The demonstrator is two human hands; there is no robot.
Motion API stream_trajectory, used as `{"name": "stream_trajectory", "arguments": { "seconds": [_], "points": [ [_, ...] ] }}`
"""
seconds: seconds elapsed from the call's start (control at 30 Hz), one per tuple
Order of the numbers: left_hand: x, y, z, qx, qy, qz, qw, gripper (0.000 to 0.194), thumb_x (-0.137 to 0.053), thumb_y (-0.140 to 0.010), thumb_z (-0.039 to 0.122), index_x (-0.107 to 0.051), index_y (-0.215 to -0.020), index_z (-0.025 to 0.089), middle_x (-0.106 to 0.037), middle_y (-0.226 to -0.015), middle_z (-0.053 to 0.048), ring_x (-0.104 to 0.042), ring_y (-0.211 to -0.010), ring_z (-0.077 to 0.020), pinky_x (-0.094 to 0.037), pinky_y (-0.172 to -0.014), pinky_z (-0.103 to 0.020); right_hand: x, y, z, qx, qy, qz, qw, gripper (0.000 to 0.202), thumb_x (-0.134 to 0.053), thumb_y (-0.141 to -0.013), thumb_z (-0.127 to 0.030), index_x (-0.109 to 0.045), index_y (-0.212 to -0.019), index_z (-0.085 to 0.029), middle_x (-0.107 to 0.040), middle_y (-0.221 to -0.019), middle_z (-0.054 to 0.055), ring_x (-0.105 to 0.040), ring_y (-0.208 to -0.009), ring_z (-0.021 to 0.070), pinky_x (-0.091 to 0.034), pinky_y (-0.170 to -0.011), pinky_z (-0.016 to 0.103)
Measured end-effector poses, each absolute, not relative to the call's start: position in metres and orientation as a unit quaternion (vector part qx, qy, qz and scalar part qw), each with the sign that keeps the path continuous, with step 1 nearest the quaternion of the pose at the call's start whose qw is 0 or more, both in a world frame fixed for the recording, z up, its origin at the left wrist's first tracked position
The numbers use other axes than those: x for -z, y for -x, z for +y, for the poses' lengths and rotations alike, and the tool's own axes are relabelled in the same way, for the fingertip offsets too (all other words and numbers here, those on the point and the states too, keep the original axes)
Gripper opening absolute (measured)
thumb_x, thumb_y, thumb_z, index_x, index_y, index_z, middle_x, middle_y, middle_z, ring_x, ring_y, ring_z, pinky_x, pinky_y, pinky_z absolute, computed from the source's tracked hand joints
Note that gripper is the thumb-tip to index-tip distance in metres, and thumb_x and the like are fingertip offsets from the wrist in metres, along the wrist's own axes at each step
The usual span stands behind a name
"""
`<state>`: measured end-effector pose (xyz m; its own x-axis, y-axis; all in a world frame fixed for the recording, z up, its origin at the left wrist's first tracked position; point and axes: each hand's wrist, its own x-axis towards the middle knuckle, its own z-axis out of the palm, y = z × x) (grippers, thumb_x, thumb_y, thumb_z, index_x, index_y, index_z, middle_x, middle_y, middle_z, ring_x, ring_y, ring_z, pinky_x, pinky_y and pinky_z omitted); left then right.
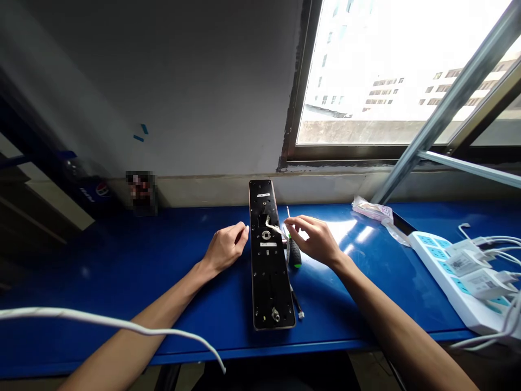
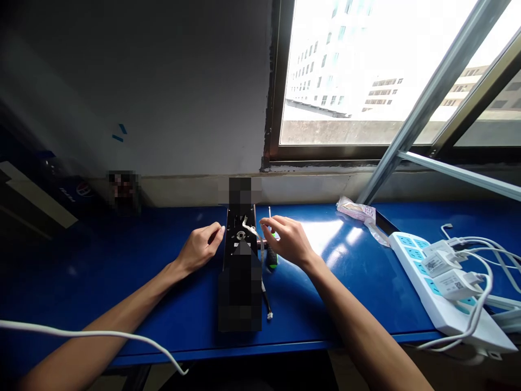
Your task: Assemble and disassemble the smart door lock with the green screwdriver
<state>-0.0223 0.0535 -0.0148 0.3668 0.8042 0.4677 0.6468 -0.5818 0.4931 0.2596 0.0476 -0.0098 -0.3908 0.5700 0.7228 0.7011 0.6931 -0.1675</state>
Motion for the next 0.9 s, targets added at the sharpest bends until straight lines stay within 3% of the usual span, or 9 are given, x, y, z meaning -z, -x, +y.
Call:
{"name": "stream_trajectory", "arguments": {
  "seconds": [0.43,0.7,0.9],
  "points": [
    [0.0172,0.0222,0.0493,-0.344,-0.834,0.418,0.107,0.022,-0.041,-0.108,0.033,-0.055,-0.096,0.023,-0.060,-0.079,0.001,-0.056,-0.067,-0.0157,-0.042,-0.066,-0.027,0.0132,-0.2626,0.0494,0.048,0.402,-0.820,0.405,0.033,-0.044,-0.104,-0.014,-0.069,-0.124,-0.021,-0.079,-0.095,0.006,-0.073,-0.077,0.0150,-0.057,-0.072,0.028],
    [0.0166,0.0214,0.0482,-0.347,-0.836,0.414,0.096,0.021,-0.042,-0.109,0.034,-0.056,-0.100,0.022,-0.064,-0.084,0.000,-0.060,-0.071,-0.0163,-0.045,-0.067,-0.027,0.0148,-0.2583,0.0491,0.063,0.406,-0.819,0.400,0.023,-0.054,-0.104,-0.025,-0.074,-0.114,-0.020,-0.077,-0.087,0.004,-0.063,-0.063,0.0124,-0.050,-0.065,0.026],
    [0.0167,0.0225,0.0493,-0.353,-0.834,0.411,0.103,0.021,-0.044,-0.108,0.036,-0.057,-0.098,0.022,-0.065,-0.086,0.000,-0.062,-0.073,-0.0160,-0.046,-0.070,-0.028,0.0144,-0.2569,0.0485,0.063,0.415,-0.818,0.393,0.022,-0.054,-0.101,-0.024,-0.076,-0.098,-0.020,-0.077,-0.081,0.003,-0.062,-0.063,0.0119,-0.047,-0.064,0.024]
  ]
}}
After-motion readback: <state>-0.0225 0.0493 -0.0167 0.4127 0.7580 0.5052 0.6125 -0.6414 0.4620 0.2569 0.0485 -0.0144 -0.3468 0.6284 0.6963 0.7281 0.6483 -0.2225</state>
